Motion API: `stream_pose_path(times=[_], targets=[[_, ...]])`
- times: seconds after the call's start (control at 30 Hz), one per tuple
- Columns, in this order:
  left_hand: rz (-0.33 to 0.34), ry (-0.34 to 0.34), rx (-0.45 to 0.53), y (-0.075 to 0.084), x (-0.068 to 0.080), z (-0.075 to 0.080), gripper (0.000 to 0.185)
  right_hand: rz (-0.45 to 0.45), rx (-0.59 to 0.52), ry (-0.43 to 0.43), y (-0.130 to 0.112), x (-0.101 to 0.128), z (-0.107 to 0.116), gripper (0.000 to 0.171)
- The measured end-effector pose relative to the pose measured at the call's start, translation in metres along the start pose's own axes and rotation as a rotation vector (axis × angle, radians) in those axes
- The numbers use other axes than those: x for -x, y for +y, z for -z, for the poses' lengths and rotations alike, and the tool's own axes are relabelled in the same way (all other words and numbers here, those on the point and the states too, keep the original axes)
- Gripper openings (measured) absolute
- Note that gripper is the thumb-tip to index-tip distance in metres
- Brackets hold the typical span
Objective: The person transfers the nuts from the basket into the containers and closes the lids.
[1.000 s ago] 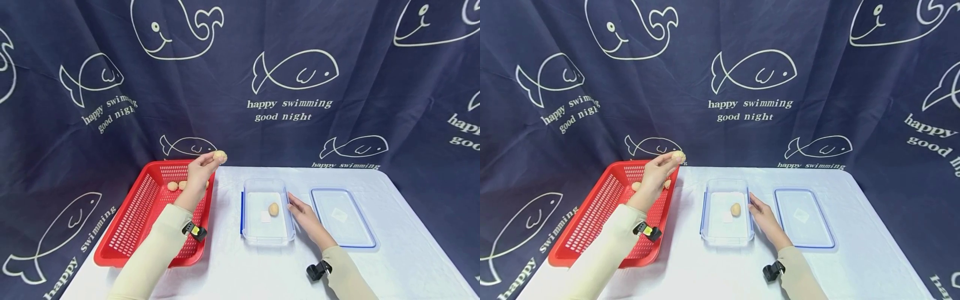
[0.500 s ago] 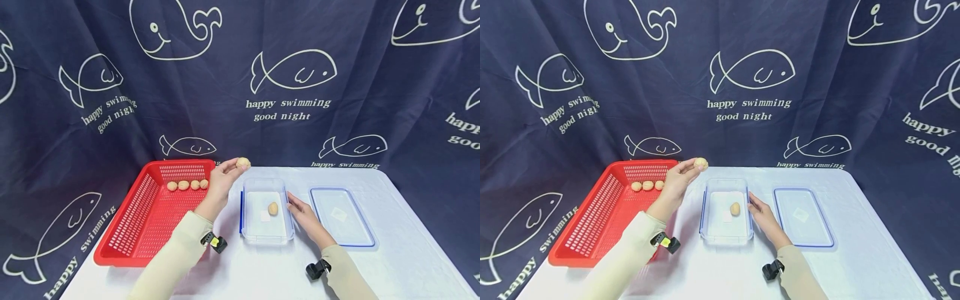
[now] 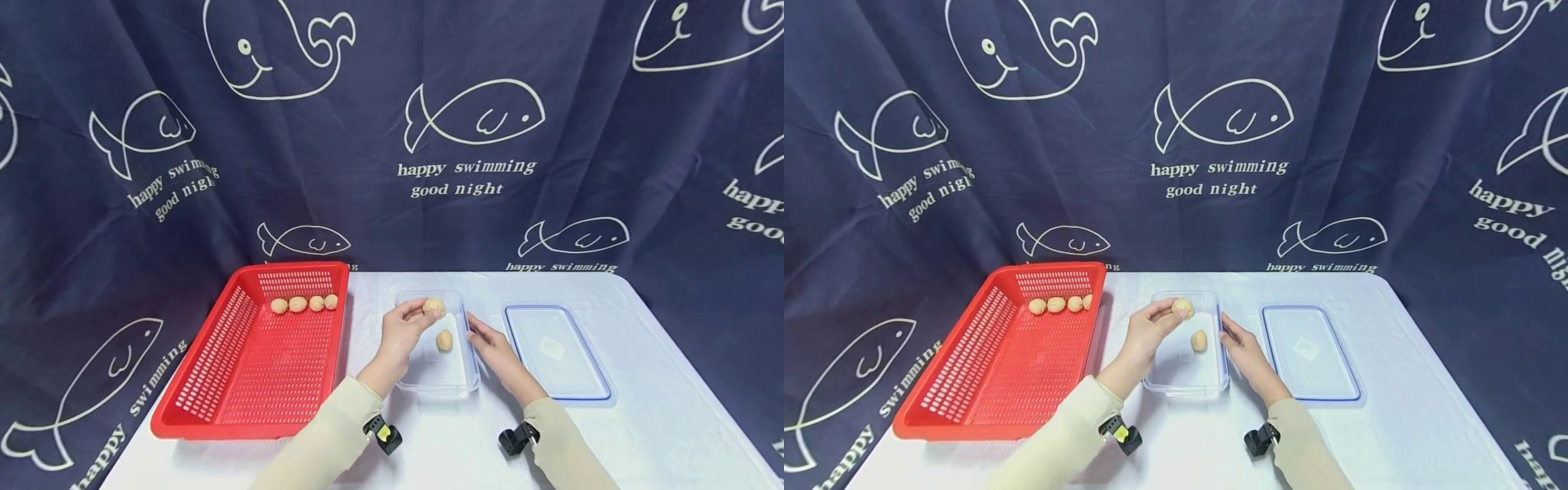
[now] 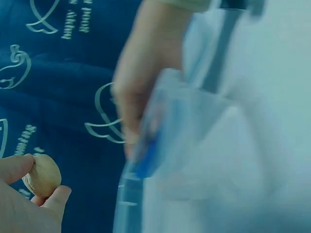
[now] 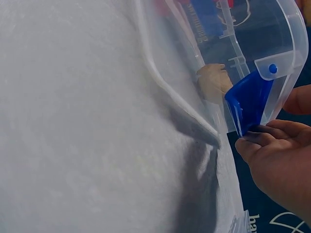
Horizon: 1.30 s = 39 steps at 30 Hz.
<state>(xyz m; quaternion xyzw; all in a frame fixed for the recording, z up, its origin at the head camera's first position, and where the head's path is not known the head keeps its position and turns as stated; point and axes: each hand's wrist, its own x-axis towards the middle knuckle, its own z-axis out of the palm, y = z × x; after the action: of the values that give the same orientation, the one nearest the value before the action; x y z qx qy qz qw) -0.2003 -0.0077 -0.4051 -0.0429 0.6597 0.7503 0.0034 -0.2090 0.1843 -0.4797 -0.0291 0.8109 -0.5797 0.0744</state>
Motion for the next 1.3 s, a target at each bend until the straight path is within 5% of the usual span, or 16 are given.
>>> stream_pose_path(times=[0.23,0.37,0.47,0.6,0.97,1.3], targets=[[0.0,-0.041,-0.076,-0.039,0.001,-0.008,0.035,-0.003,0.006,0.014,-0.003,0.0,-0.001,0.053],[-0.058,-0.104,-0.15,-0.053,0.004,-0.008,0.031,0.002,-0.006,0.019,-0.004,0.0,-0.001,0.052],[-0.101,-0.13,-0.199,-0.058,0.005,-0.007,0.029,0.006,-0.01,0.02,-0.003,0.0,-0.001,0.052],[-0.069,-0.143,-0.256,-0.062,0.002,-0.008,0.03,0.01,-0.014,0.019,-0.003,0.0,0.0,0.053],[-0.112,-0.272,-0.558,-0.068,0.003,-0.012,0.025,0.025,-0.037,0.008,-0.002,0.003,0.003,0.054],[-0.25,-0.321,-0.734,-0.072,0.005,-0.011,0.028,0.013,-0.016,0.024,-0.002,0.003,-0.002,0.053]])
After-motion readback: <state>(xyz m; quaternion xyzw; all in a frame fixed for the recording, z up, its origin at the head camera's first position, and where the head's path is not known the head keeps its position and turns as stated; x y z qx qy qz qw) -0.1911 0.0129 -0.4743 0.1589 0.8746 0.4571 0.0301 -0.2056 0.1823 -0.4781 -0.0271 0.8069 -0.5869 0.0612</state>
